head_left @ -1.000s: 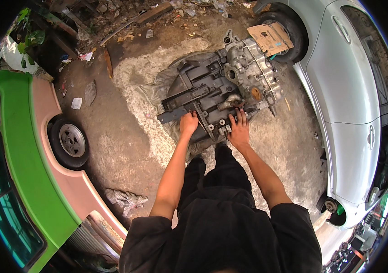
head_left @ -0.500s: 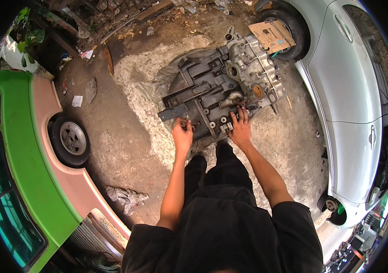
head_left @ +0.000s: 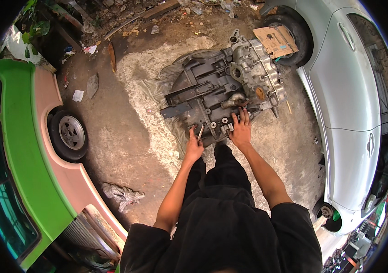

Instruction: The person works on a car engine placed on the ground, using a wrench to tighten bolts on the engine block. The person repeatedly turns the wrench on several bolts while stabilizing the engine with the other hand.

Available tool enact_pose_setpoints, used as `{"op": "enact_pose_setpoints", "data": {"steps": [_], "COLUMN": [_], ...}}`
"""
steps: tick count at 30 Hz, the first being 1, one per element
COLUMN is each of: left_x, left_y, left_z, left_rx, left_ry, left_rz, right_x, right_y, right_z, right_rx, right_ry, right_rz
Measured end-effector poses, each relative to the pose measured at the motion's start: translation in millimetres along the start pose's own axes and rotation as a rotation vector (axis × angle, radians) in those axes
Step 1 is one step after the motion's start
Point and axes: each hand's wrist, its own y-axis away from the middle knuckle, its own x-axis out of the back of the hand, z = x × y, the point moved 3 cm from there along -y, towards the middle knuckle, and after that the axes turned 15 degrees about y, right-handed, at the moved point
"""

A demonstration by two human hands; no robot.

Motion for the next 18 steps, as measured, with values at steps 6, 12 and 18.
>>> {"op": "enact_pose_setpoints", "data": {"steps": [6,12,18], "left_x": [-13,-23,-37], "left_y": [6,17,22], "left_z": [8,1,1], "left_rx": [0.116,0.165,0.121], "left_ry": [0.365,0.619,0.587], "left_rz": [-0.209,-0.291,-0.316], "right_x": [-1,-2,-4], "right_y": [-1,1,0], "right_z": [0,0,1], "right_rx": [-0.017,-0.007,-0.003], "right_ry": [-0.04,-0.047,-0.046], "right_rz": [-0.012,0.03,0.001]}}
